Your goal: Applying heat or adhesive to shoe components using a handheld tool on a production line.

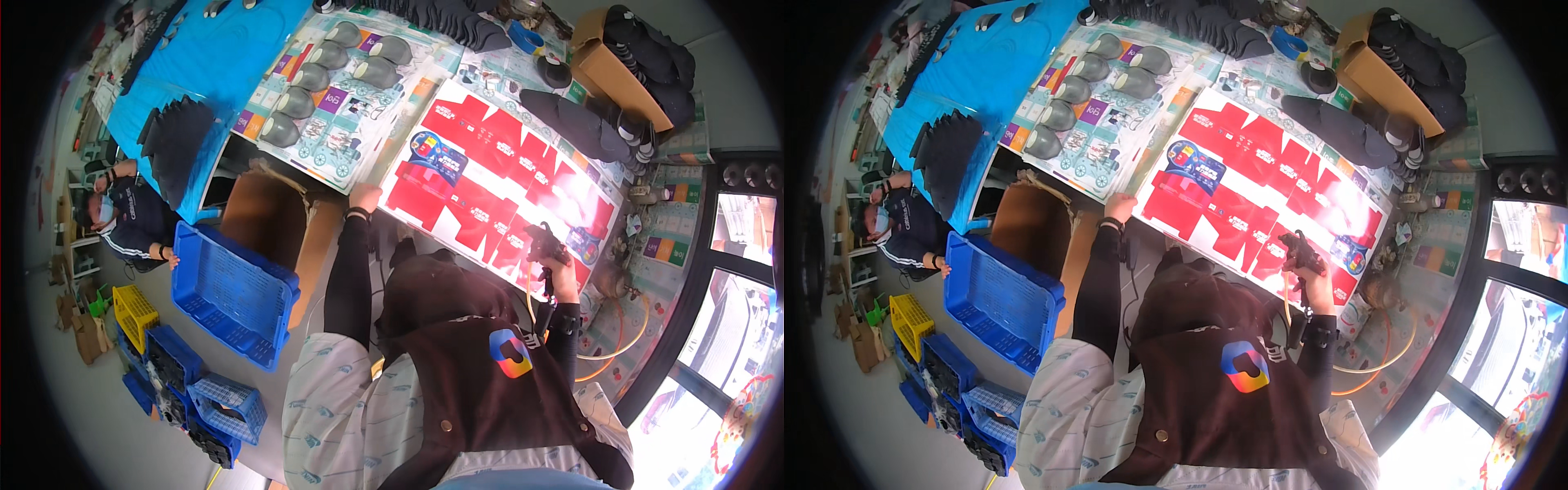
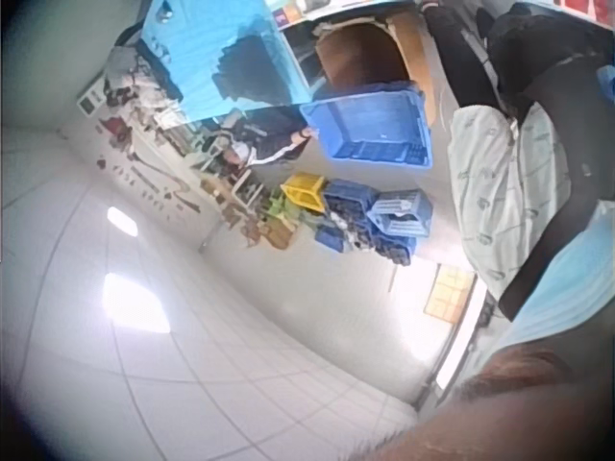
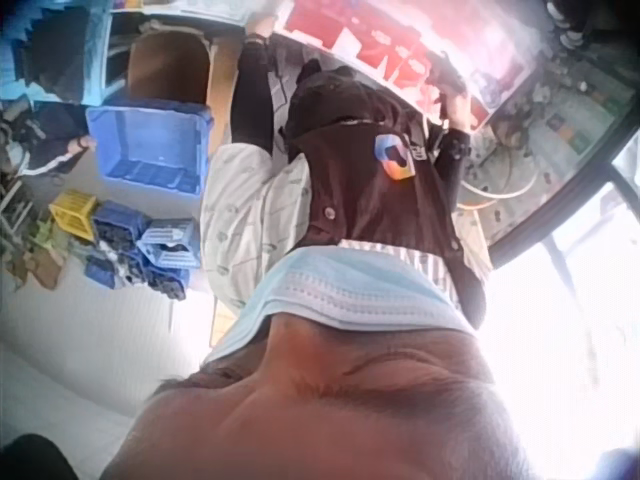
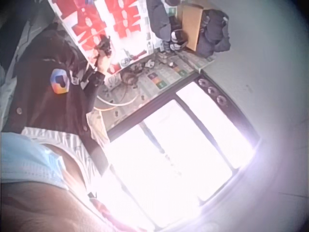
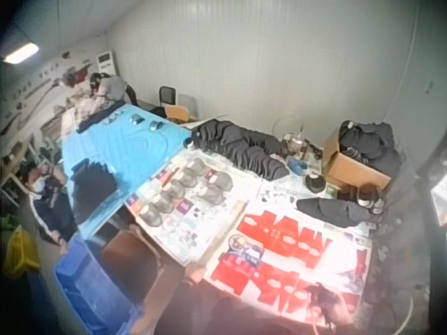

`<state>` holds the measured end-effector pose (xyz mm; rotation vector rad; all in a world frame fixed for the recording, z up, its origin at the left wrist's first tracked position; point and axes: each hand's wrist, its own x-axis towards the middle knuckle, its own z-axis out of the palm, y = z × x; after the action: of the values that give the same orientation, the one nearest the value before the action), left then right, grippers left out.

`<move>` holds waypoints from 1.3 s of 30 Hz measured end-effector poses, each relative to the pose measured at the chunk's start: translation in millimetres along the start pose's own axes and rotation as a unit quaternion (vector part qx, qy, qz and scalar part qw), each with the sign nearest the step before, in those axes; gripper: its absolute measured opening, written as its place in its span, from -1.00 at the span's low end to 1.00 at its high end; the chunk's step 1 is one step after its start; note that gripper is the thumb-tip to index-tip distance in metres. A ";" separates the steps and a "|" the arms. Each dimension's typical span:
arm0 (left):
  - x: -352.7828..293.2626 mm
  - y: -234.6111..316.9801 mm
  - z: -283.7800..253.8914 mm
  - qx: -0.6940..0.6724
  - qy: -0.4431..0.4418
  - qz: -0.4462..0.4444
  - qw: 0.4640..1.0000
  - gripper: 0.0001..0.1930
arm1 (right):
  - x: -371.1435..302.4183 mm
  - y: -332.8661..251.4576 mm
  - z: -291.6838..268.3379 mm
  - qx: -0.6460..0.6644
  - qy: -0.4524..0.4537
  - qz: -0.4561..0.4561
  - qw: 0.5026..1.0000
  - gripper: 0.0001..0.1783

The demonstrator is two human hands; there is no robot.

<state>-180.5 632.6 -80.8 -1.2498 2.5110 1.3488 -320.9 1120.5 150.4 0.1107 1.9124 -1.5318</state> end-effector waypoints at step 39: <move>-98.2 145.8 -62.1 0.231 0.346 0.161 0.895 -0.61 | -18.5 30.6 -56.7 -0.019 0.080 -0.084 0.993 -0.69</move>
<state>-190.2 694.9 94.6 -1.4081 3.3410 0.2418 -317.9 1186.6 139.5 0.0592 2.1218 -1.6376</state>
